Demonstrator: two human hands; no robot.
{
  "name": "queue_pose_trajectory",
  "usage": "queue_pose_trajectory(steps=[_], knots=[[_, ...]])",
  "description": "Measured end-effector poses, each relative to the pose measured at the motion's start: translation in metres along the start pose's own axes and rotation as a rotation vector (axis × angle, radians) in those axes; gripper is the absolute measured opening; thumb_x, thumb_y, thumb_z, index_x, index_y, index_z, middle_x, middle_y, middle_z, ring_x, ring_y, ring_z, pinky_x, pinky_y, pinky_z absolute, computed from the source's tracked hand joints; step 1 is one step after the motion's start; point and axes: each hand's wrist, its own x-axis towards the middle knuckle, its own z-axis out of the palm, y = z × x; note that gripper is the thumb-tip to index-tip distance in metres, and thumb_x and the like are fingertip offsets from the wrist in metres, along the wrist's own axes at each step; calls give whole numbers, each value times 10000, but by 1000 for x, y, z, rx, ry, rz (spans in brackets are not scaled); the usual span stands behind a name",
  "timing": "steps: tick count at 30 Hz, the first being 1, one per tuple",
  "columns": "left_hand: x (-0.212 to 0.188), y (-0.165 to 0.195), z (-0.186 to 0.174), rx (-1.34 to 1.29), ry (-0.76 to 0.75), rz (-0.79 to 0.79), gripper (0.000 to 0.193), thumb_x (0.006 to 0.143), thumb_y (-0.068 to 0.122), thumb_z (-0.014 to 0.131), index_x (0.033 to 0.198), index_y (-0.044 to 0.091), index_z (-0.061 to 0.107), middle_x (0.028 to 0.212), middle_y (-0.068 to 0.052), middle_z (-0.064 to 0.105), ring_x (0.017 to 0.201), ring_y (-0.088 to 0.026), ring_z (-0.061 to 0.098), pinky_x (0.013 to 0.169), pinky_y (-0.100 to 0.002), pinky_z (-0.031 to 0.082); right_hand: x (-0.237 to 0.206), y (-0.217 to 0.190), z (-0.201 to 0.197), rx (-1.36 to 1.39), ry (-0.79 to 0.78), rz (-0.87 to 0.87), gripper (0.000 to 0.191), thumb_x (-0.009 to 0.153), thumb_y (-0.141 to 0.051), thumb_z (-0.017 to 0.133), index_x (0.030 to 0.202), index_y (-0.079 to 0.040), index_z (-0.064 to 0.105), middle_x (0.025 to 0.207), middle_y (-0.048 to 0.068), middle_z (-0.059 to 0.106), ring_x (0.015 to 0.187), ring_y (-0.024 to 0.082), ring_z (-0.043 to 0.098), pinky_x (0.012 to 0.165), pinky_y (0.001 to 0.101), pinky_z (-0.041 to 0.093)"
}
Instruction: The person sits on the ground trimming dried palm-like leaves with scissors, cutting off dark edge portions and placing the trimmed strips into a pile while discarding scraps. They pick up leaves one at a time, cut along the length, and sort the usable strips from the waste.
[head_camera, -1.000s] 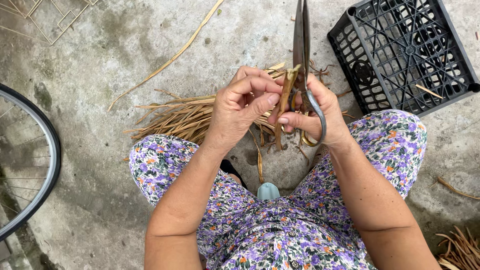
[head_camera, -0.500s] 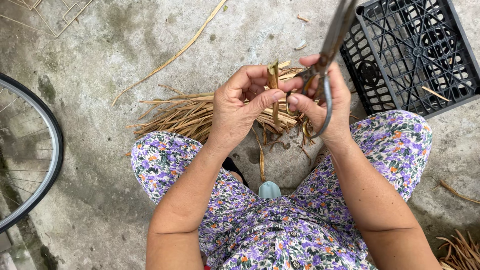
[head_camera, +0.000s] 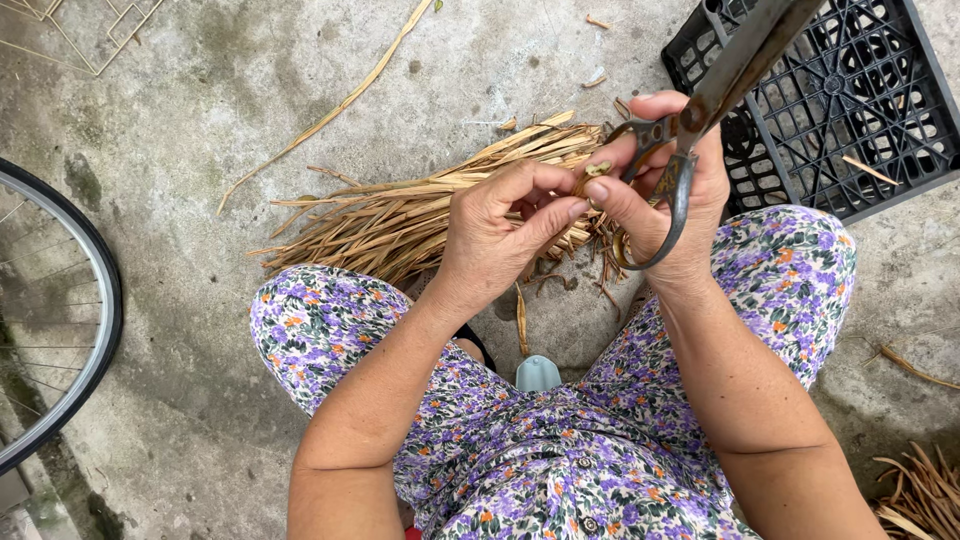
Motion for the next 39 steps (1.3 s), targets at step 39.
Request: queue_pose_trajectory(steps=[39], knots=[[6,-6,-33,-310,156,-18,137,1011,92,742,1123,16,715,974,-14,736,831,-40,651,748,-193,569,-3,12,17,-600,-96,-61,564,826,-252,932,1287,-22,704,789,-29,597,708,28,537,611,193,434]])
